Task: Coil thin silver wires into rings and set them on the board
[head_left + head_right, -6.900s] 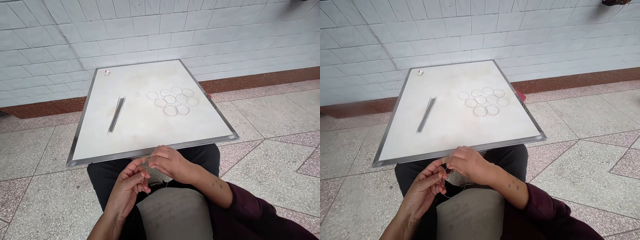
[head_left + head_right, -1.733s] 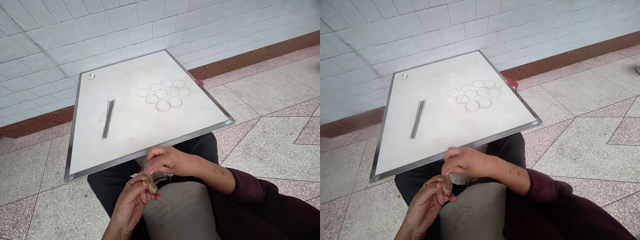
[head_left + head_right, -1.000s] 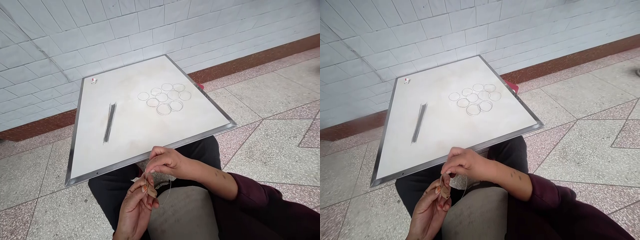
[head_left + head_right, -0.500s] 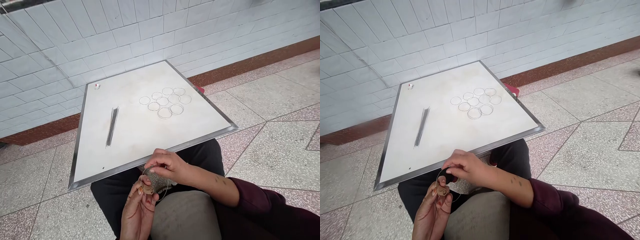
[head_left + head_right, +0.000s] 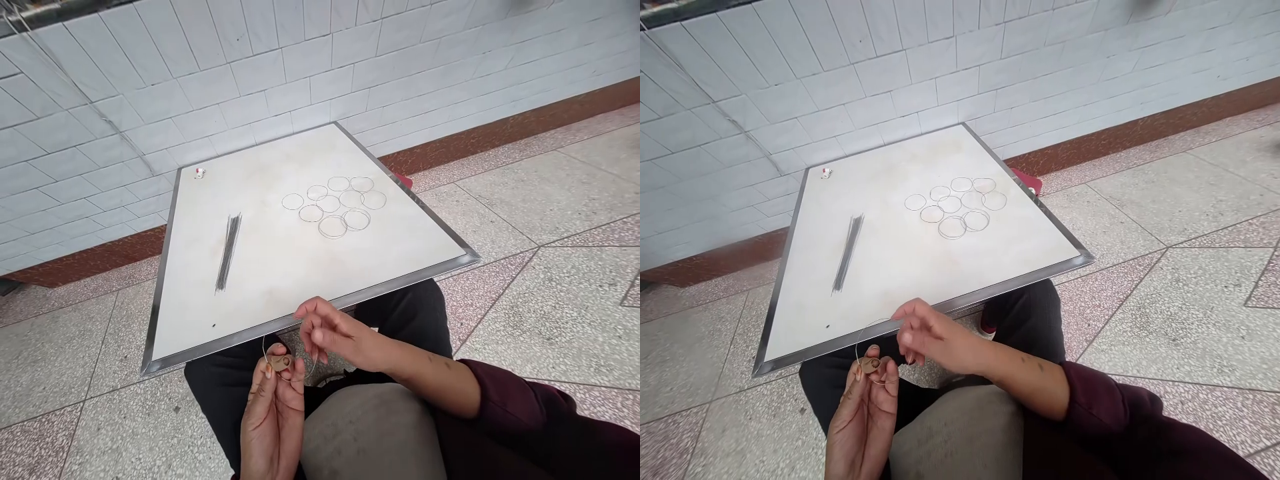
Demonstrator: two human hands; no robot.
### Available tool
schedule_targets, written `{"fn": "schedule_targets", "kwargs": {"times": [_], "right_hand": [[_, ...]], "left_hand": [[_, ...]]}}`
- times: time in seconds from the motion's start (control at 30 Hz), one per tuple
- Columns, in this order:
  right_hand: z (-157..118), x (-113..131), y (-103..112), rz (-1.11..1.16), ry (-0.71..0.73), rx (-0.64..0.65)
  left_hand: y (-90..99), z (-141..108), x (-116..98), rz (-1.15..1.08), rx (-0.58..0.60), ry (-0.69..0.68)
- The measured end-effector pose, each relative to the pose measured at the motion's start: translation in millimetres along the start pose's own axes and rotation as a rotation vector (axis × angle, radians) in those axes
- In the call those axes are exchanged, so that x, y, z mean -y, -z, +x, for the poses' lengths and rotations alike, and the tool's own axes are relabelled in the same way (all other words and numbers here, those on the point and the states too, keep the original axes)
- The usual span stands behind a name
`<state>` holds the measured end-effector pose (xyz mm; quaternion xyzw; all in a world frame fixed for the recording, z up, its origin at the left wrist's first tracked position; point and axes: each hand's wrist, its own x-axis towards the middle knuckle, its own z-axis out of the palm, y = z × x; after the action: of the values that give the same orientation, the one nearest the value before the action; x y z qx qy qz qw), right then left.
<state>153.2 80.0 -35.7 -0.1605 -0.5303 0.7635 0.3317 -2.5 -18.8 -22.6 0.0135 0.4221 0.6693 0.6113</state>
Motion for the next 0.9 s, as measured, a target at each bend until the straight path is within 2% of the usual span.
{"fn": "schedule_targets", "kwargs": {"times": [0.13, 0.37, 0.6, 0.77, 0.9], "right_hand": [[-0.3, -5.1, -0.9, 0.185, -0.063, 0.037], [2.4, -8.7, -4.1, 0.235, -0.012, 0.04], [0.8, -10.1, -7.5, 0.175, 0.012, -0.012], [2.7, -12.3, -8.1, 0.243, -0.075, -0.058], [2.5, -14.8, -7.0, 0.188, -0.086, -0.02]], "left_hand": [[1.5, 3.9, 1.8, -0.055, 0.016, -0.057], [-2.8, 4.9, 0.4, -0.142, 0.021, -0.073], [-10.9, 5.9, -3.0, -0.186, -0.047, -0.047], [-16.2, 4.6, -4.2, -0.183, -0.114, -0.044], [-17.5, 4.9, -6.5, -0.205, -0.189, -0.004]]}}
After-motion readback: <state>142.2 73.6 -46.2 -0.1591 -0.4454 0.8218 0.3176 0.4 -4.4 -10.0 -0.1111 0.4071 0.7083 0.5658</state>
